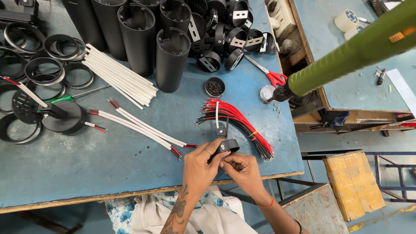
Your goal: The person assembles small black electrical components by inserting white and red wires into slots and securing them with a green power drill. The person handles multiple components one at a time, tightening screws and placing finished units aside on the table.
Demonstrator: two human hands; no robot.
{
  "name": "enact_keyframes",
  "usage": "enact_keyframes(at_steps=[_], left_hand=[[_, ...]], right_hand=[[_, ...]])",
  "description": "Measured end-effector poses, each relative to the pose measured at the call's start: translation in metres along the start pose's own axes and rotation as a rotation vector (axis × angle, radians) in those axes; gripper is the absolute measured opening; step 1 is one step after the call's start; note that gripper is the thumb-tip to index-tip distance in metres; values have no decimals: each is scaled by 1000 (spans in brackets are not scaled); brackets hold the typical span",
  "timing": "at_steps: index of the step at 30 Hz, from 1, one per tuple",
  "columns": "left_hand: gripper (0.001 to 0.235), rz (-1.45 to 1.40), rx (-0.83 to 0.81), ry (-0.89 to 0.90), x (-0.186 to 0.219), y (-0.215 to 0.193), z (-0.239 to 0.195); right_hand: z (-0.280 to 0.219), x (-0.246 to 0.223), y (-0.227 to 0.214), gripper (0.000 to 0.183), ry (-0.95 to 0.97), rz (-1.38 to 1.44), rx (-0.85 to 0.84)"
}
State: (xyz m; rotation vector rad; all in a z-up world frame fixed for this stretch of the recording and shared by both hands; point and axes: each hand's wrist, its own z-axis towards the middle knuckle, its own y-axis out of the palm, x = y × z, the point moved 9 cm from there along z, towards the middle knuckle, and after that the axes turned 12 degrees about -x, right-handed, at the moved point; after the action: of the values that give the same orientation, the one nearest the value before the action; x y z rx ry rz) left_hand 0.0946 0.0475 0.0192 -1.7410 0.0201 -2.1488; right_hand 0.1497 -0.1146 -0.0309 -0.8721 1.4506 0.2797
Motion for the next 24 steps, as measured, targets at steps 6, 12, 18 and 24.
enact_keyframes(at_steps=[6,12,18,24], left_hand=[[33,7,-7,-26,0,0,-1],[32,91,30,104,7,3,-7],[38,321,31,301,28,7,-18],[45,460,-40,311,40,21,-14]], right_hand=[[1,0,0,8,6,-31,-18],[-2,-9,0,8,-49,-121,21],[-26,-58,-40,7,-224,-306,346],[-14,-62,-34,44,-297,-384,146]])
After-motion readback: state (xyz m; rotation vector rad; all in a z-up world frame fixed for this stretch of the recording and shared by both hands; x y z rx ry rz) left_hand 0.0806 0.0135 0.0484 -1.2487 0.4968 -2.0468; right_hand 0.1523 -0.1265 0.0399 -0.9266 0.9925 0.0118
